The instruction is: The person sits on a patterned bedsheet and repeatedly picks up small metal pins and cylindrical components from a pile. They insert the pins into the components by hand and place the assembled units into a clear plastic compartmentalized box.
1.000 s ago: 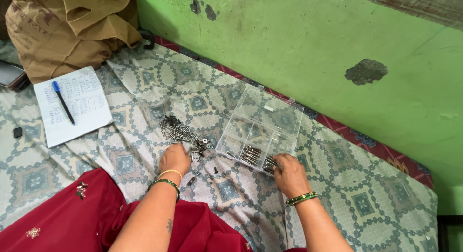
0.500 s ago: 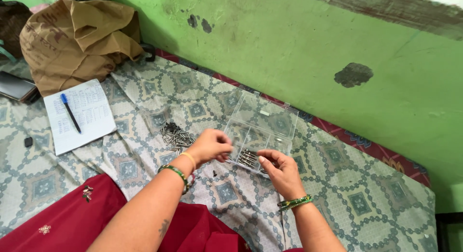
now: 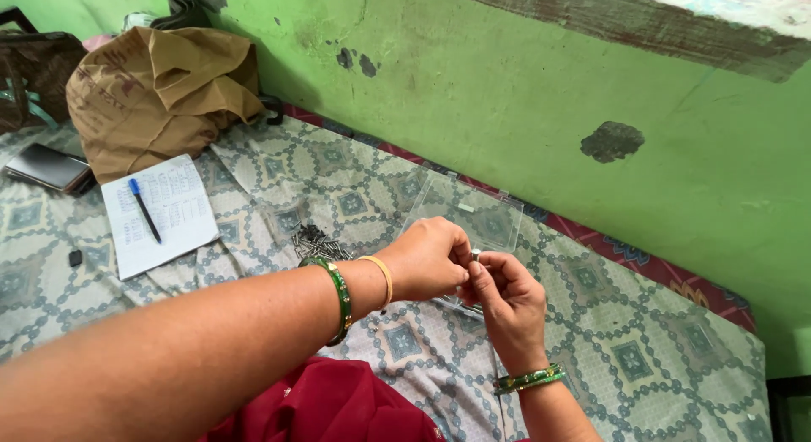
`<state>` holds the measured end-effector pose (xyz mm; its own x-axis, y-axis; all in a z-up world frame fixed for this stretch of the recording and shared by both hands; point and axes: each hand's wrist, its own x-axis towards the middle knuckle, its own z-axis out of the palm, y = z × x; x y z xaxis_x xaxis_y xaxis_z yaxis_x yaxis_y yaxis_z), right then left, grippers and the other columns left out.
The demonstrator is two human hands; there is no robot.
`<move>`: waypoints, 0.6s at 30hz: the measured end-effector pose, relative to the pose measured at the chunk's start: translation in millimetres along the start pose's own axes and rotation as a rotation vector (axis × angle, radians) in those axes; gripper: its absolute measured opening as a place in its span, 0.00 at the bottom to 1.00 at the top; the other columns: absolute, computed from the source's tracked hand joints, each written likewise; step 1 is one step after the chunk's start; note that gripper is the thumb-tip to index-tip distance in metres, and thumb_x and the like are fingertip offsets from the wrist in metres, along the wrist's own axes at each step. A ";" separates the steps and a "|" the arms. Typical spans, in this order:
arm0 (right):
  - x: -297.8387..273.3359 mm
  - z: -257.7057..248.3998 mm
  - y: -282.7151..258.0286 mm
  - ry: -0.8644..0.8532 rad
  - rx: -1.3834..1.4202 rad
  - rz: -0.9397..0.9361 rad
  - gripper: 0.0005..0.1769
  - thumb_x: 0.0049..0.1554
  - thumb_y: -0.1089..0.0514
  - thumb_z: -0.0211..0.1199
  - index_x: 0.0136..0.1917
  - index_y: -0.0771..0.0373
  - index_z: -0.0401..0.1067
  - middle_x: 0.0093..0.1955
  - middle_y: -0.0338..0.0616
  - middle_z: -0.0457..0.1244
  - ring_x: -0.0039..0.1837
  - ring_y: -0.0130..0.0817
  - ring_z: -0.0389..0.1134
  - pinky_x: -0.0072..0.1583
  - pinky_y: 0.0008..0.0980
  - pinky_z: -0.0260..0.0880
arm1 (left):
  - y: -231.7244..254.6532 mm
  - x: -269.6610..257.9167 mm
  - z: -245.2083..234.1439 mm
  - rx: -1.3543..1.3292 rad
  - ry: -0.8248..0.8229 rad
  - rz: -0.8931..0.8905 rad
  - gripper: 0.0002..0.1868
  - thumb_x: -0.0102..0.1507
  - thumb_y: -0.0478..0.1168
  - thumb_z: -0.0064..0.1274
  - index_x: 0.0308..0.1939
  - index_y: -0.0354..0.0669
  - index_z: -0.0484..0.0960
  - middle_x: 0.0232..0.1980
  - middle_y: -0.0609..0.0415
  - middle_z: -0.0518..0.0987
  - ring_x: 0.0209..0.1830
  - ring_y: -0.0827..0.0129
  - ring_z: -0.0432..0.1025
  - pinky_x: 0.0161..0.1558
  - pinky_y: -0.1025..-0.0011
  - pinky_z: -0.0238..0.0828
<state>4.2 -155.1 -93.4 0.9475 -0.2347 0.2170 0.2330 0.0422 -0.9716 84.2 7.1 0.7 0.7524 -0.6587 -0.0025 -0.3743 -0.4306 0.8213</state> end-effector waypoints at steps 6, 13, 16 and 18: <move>-11.0 4.9 -27.4 -0.042 0.046 -0.222 0.09 0.60 0.70 0.64 0.55 0.72 0.77 0.47 0.43 0.69 0.46 0.25 0.71 0.48 0.22 0.75 | 47.9 -24.5 -23.4 -0.090 -0.097 -0.221 0.13 0.61 0.41 0.58 0.32 0.31 0.84 0.25 0.48 0.83 0.24 0.68 0.80 0.28 0.69 0.79; -27.6 26.1 -61.1 -0.144 -0.024 -0.311 0.10 0.57 0.70 0.68 0.53 0.72 0.78 0.48 0.44 0.69 0.46 0.25 0.71 0.46 0.21 0.76 | 43.6 -74.2 -35.7 -0.171 -0.025 -0.171 0.14 0.64 0.43 0.53 0.37 0.33 0.84 0.29 0.52 0.84 0.23 0.72 0.79 0.26 0.72 0.77; -31.3 28.3 -63.8 -0.134 0.003 -0.229 0.10 0.55 0.71 0.68 0.52 0.72 0.78 0.47 0.45 0.70 0.45 0.26 0.72 0.46 0.23 0.77 | 38.4 -86.9 -35.4 -0.244 0.001 -0.196 0.13 0.64 0.44 0.54 0.39 0.36 0.85 0.30 0.54 0.83 0.23 0.74 0.78 0.26 0.74 0.76; -30.5 26.2 -62.9 -0.142 0.029 -0.187 0.09 0.56 0.71 0.68 0.52 0.73 0.78 0.47 0.46 0.70 0.45 0.27 0.72 0.46 0.23 0.77 | 36.5 -89.6 -32.6 -0.289 0.020 -0.221 0.12 0.64 0.44 0.54 0.40 0.37 0.85 0.30 0.55 0.83 0.23 0.75 0.78 0.26 0.75 0.75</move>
<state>-33.6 -125.2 -36.4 0.9083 -0.1019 0.4057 0.4112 0.0395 -0.9107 20.7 70.5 49.5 0.8097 -0.5556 -0.1889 -0.0350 -0.3671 0.9295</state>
